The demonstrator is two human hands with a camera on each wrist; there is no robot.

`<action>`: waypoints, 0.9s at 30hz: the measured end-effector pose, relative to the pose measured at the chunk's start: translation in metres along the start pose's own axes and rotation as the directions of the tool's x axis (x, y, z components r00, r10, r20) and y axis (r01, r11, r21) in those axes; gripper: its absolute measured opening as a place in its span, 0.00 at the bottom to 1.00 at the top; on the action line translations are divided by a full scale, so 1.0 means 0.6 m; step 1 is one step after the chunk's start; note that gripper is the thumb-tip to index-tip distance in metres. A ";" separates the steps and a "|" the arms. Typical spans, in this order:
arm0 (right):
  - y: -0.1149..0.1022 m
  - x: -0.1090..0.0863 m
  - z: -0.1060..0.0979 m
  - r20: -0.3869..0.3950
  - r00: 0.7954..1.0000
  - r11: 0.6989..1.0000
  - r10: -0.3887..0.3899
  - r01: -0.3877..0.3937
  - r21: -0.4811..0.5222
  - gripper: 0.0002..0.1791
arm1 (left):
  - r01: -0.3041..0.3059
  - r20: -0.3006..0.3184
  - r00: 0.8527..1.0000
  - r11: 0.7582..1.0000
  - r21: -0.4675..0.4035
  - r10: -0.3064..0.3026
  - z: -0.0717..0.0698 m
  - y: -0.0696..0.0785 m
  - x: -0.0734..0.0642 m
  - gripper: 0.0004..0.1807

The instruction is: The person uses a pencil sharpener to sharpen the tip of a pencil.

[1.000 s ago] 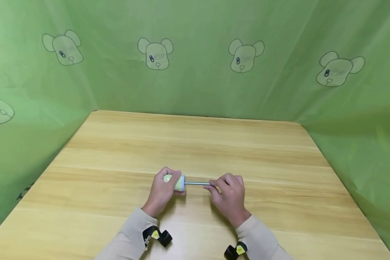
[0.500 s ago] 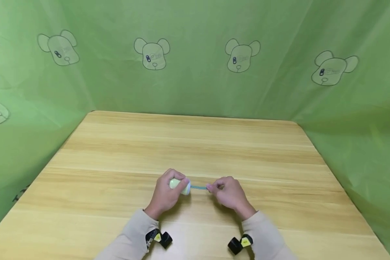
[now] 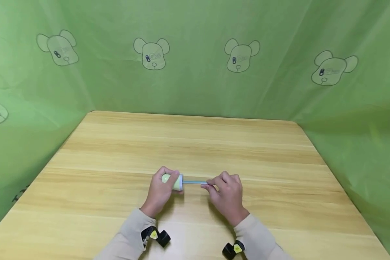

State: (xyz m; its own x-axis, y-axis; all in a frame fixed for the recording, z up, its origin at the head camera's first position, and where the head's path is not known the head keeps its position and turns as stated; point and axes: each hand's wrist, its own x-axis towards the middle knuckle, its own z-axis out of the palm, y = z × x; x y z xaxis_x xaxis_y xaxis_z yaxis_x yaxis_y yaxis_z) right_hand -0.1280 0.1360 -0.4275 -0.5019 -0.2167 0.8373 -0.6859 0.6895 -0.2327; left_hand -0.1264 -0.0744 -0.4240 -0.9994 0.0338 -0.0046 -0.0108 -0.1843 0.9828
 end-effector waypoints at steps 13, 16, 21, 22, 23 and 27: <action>0.000 0.026 -0.028 0.750 0.421 0.627 0.510 -0.779 0.011 0.13 | -0.464 0.149 0.884 0.796 0.389 0.442 0.005 -0.001 -0.003 0.05; -0.002 0.016 -0.022 0.579 0.671 0.838 0.464 -0.544 -0.041 0.09 | -0.425 0.087 0.901 0.821 0.381 0.425 0.009 -0.003 -0.004 0.04; -0.007 0.008 -0.006 0.227 0.954 0.980 0.195 -0.178 -0.091 0.13 | -0.195 -0.050 0.975 0.947 0.254 0.215 0.010 0.000 -0.002 0.07; -0.007 0.008 -0.003 0.186 0.971 0.988 0.149 -0.138 -0.073 0.14 | -0.150 -0.067 0.984 0.966 0.210 0.167 0.010 0.001 -0.001 0.09; -0.007 0.009 -0.002 0.149 0.983 0.993 0.110 -0.102 -0.060 0.16 | -0.112 -0.080 0.989 0.979 0.170 0.127 0.009 0.002 0.000 0.10; -0.004 0.008 0.003 0.058 0.998 0.999 0.011 -0.008 -0.045 0.17 | -0.014 -0.070 0.997 0.999 0.029 0.016 0.006 0.006 0.000 0.12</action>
State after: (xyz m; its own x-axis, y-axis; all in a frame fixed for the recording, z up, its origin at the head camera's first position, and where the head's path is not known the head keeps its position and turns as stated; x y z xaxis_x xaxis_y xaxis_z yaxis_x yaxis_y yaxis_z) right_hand -0.1299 0.1322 -0.4237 -0.5391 -0.2488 0.8046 -0.6575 0.7214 -0.2175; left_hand -0.1261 -0.0715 -0.4199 -0.9993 -0.0378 -0.0014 0.0046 -0.1566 0.9876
